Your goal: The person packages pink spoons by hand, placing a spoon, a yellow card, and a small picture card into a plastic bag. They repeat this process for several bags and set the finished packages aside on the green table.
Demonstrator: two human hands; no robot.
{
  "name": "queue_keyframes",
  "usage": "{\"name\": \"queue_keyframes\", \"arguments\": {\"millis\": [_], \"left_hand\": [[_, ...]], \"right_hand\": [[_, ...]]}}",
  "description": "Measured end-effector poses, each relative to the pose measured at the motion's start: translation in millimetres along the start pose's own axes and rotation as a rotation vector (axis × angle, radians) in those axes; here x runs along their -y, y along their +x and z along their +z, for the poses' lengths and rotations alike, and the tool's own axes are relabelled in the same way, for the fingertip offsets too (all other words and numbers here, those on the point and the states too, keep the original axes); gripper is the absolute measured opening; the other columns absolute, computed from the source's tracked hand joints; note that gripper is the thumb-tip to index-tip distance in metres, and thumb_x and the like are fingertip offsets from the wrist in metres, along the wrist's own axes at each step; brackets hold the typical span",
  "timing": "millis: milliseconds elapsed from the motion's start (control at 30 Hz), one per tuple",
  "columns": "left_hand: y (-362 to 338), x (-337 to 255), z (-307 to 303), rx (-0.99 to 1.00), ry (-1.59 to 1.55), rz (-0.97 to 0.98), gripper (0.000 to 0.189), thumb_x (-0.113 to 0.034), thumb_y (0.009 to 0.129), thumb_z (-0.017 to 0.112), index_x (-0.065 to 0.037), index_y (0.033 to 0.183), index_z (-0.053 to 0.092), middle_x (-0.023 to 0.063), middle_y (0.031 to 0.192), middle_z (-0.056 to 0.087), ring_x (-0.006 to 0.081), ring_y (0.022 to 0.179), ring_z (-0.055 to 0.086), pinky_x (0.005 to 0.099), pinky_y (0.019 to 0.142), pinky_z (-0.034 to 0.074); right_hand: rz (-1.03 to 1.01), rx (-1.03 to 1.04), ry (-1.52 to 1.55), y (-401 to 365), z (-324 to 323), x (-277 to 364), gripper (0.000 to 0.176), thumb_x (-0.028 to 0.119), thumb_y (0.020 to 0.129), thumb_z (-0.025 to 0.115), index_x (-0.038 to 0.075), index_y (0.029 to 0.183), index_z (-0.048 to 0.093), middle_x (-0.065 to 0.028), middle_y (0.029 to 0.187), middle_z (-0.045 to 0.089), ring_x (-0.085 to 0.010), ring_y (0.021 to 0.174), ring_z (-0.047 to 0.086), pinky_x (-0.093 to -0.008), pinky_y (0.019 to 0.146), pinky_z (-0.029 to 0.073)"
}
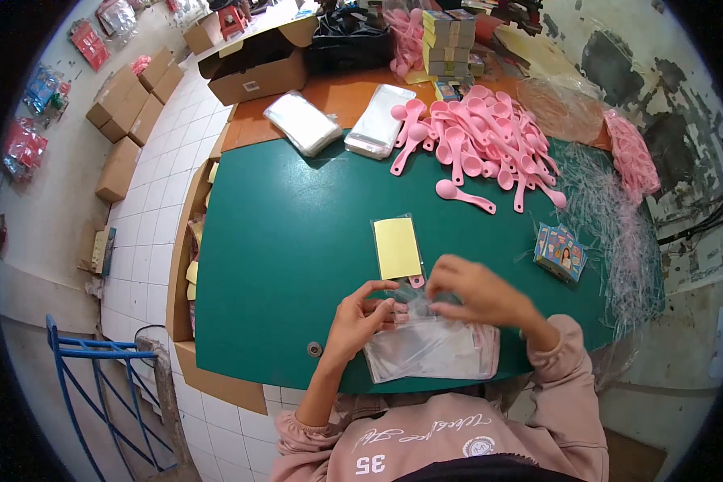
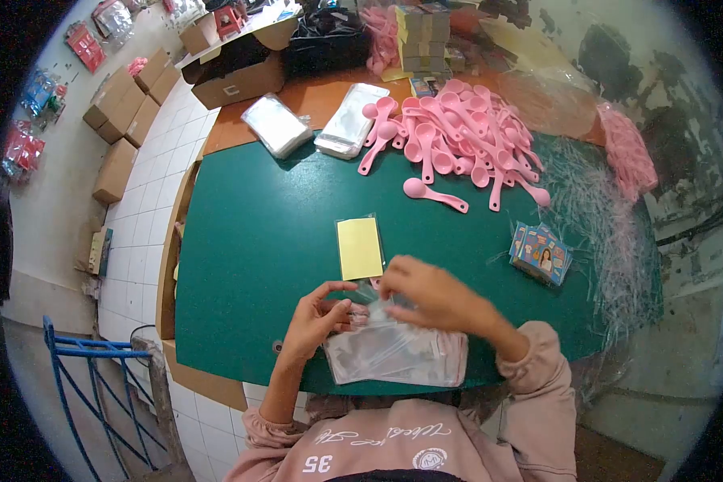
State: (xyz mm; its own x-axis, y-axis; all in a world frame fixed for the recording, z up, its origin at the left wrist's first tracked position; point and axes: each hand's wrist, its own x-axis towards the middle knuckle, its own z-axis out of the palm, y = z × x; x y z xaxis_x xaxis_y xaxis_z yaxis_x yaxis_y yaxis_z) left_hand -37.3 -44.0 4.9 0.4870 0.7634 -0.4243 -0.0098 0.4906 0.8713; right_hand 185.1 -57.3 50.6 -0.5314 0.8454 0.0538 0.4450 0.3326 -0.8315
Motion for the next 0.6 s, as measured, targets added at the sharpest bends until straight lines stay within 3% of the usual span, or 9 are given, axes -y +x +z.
{"name": "queue_keyframes", "arguments": {"millis": [67,233,300,600], "left_hand": [[-2,2,-3,-0.009,0.064,0.028,0.03,-0.006,0.087,0.052,-0.003,0.117,0.048,0.009,0.084,0.064,0.0104,0.075,0.06,0.0236,0.064,0.053],[-3,5,-7,-0.011,0.095,0.071,0.044,-0.002,0.084,0.053,-0.007,0.126,0.04,0.0097,0.081,0.064,0.0106,0.075,0.06,0.0259,0.065,0.054],[-3,6,-7,-0.034,0.022,0.045,0.054,0.0,0.083,0.054,-0.009,0.132,0.031,0.0107,0.08,0.064,0.0108,0.074,0.06,0.0269,0.065,0.054],[-4,4,-6,-0.069,0.069,0.079,0.059,0.001,0.083,0.053,-0.01,0.134,0.025,0.0115,0.077,0.064,0.012,0.072,0.061,0.0273,0.065,0.054]], "right_hand": [[-0.097,-0.058,-0.269,3,27,5,0.023,0.015,0.072,0.065,0.005,0.088,0.053,-0.012,0.089,0.049,-0.0277,0.082,0.053,-0.0357,0.069,0.045],[-0.093,-0.039,-0.337,11,52,6,0.026,0.016,0.07,0.066,0.003,0.088,0.051,-0.013,0.087,0.048,-0.0294,0.082,0.052,-0.0381,0.071,0.044],[-0.113,-0.043,-0.369,13,56,7,0.026,0.016,0.07,0.066,0.003,0.086,0.051,-0.0128,0.086,0.048,-0.0292,0.081,0.052,-0.0383,0.071,0.044],[-0.17,-0.079,-0.474,16,69,3,0.023,0.014,0.071,0.065,0.002,0.085,0.052,-0.0111,0.081,0.048,-0.0277,0.075,0.05,-0.0383,0.073,0.042]]}}
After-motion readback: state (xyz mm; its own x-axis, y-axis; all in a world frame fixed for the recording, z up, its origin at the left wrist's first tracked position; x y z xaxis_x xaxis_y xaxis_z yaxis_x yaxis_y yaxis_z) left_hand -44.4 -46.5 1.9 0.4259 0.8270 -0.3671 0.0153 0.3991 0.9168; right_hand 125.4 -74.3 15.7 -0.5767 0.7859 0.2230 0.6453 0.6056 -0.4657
